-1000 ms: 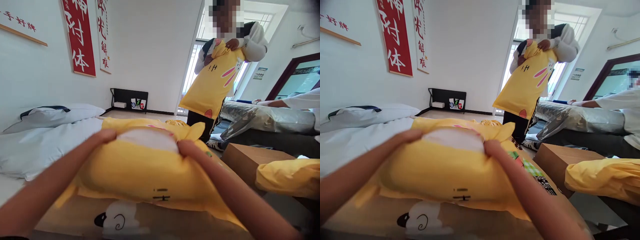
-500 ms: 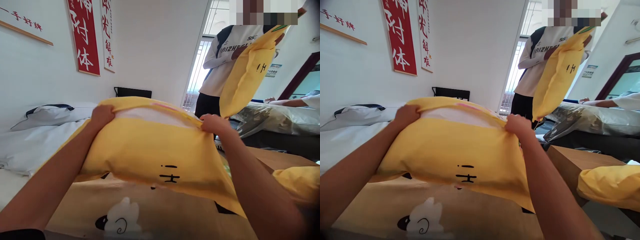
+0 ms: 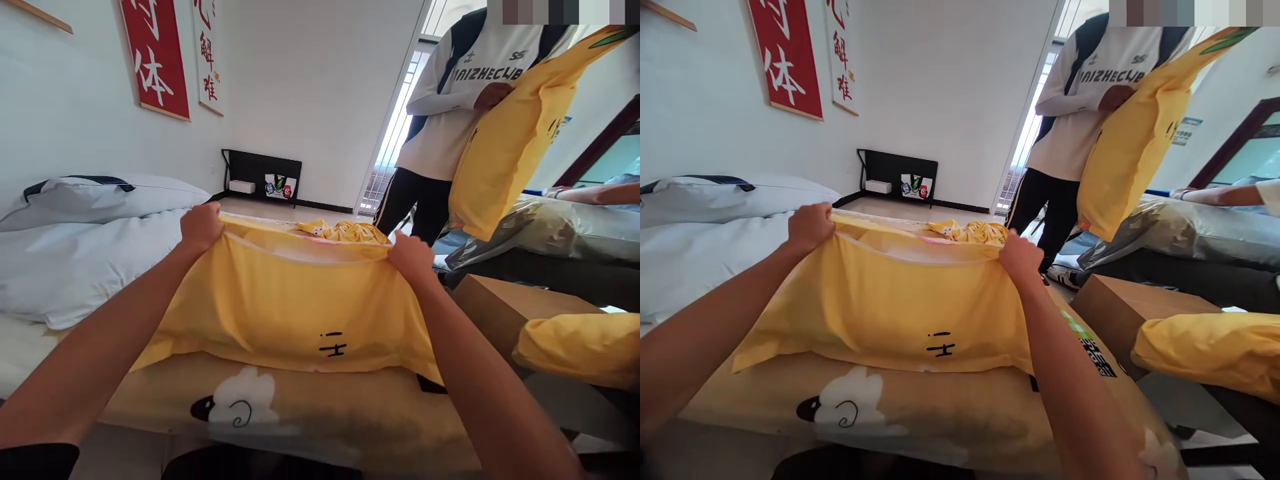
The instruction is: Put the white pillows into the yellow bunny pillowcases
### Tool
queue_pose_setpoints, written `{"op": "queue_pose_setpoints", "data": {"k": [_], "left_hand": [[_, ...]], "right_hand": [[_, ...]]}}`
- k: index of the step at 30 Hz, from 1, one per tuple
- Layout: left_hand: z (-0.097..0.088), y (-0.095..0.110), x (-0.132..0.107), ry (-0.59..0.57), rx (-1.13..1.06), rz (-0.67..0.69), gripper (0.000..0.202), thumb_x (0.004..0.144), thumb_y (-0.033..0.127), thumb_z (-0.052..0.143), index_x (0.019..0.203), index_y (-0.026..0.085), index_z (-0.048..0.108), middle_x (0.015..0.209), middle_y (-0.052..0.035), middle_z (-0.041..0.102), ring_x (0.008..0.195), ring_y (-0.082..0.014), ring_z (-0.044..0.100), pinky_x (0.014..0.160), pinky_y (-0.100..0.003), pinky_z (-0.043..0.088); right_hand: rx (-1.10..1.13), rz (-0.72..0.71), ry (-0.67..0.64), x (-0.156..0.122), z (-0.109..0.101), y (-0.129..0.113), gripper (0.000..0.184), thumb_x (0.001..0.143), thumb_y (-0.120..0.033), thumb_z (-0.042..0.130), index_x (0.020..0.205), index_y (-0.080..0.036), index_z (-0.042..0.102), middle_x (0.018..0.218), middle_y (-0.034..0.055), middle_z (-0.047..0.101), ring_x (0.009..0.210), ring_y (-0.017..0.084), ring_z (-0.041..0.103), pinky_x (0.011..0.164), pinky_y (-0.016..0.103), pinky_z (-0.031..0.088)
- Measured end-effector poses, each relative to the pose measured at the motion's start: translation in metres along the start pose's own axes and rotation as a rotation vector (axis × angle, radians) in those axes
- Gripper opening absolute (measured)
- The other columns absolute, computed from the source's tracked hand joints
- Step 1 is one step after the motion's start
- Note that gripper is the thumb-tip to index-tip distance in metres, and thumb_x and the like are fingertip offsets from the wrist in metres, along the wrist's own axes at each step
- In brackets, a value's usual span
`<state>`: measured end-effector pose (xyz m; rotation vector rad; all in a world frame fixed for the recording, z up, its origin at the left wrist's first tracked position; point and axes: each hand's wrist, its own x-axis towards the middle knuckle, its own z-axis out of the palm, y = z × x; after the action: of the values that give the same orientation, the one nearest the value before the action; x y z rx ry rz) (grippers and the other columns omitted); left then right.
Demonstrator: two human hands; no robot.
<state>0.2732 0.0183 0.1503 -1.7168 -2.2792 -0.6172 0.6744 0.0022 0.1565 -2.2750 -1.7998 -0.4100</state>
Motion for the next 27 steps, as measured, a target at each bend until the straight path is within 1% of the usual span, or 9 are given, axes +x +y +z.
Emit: {"op": "queue_pose_setpoints", "data": {"k": [3,6,8,11,14,18,21,23,27], "left_hand": [[-0.013,0.006,0.018,0.266,-0.136,-0.04,0.032,0.076,0.015,0.046,0.105,0.019,0.059,0.098,-0.012,0.065,0.095,-0.0316,0.061,0.076,-0.038,0.043],[0.019,0.009,0.01,0.341,-0.249,0.016,0.041,0.077,0.019,0.049,0.118,0.018,0.054,0.121,-0.0145,0.059,0.114,-0.0335,0.054,0.092,-0.043,0.041],[0.059,0.005,-0.009,0.232,-0.317,0.151,0.054,0.08,0.029,0.051,0.132,0.018,0.046,0.137,-0.0139,0.051,0.128,-0.0313,0.045,0.104,-0.044,0.036],[0.122,-0.011,-0.047,-0.139,-0.385,0.326,0.056,0.091,0.042,0.035,0.144,0.024,0.036,0.148,-0.007,0.045,0.138,-0.0216,0.038,0.112,-0.038,0.029],[0.154,-0.032,-0.08,-0.278,-0.385,0.344,0.057,0.096,0.045,0.018,0.149,0.027,0.032,0.156,-0.0024,0.033,0.145,-0.0177,0.027,0.117,-0.039,0.022],[0.149,-0.07,-0.103,-0.261,-0.338,0.326,0.062,0.094,0.054,0.019,0.149,0.028,0.034,0.158,-0.0015,0.029,0.146,-0.0211,0.025,0.118,-0.043,0.021],[0.14,-0.112,-0.112,-0.205,-0.291,0.098,0.07,0.09,0.058,0.026,0.143,0.017,0.044,0.15,-0.0111,0.043,0.138,-0.0288,0.04,0.113,-0.045,0.033],[0.137,-0.14,-0.114,-0.22,-0.316,-0.059,0.07,0.086,0.06,0.03,0.129,0.013,0.058,0.134,-0.0147,0.059,0.124,-0.0324,0.055,0.106,-0.044,0.042],[0.127,-0.17,-0.108,-0.41,-0.434,-0.263,0.056,0.08,0.066,0.039,0.089,0.022,0.073,0.104,-0.0067,0.075,0.104,-0.0348,0.066,0.092,-0.045,0.051]], "right_hand": [[0.085,0.201,0.24,0.019,-0.009,0.002,0.052,0.086,-0.017,0.043,0.138,-0.015,0.041,0.109,0.0219,0.065,0.104,0.035,0.062,0.08,0.043,0.046],[0.209,0.125,0.164,0.016,0.031,0.001,0.05,0.088,-0.025,0.045,0.137,-0.016,0.044,0.115,0.02,0.065,0.107,0.035,0.061,0.085,0.044,0.046],[0.354,-0.007,0.011,0.002,0.077,0.002,0.054,0.092,-0.036,0.041,0.142,-0.015,0.039,0.123,0.0191,0.063,0.112,0.034,0.059,0.093,0.046,0.045],[0.555,-0.121,-0.159,-0.03,0.144,0.004,0.055,0.097,-0.042,0.029,0.144,-0.016,0.039,0.138,0.0133,0.055,0.126,0.026,0.052,0.106,0.04,0.039],[0.58,-0.143,-0.181,-0.057,0.18,0.016,0.056,0.098,-0.04,0.019,0.143,-0.017,0.042,0.146,0.0083,0.048,0.136,0.019,0.042,0.111,0.035,0.034],[0.496,-0.082,-0.2,-0.071,0.188,0.057,0.06,0.094,-0.049,0.024,0.134,-0.015,0.052,0.139,0.013,0.054,0.129,0.028,0.05,0.108,0.043,0.037],[0.433,0.033,-0.197,-0.086,0.191,0.101,0.061,0.089,-0.053,0.027,0.124,-0.014,0.059,0.13,0.0165,0.06,0.121,0.032,0.055,0.102,0.045,0.042],[0.43,0.113,-0.087,-0.102,0.193,0.127,0.064,0.087,-0.056,0.027,0.123,-0.014,0.058,0.123,0.0184,0.063,0.116,0.033,0.058,0.099,0.044,0.045],[0.391,0.275,0.027,-0.128,0.197,0.151,0.066,0.083,-0.064,0.028,0.12,-0.019,0.058,0.107,0.0179,0.068,0.101,0.037,0.064,0.086,0.048,0.05]]}}
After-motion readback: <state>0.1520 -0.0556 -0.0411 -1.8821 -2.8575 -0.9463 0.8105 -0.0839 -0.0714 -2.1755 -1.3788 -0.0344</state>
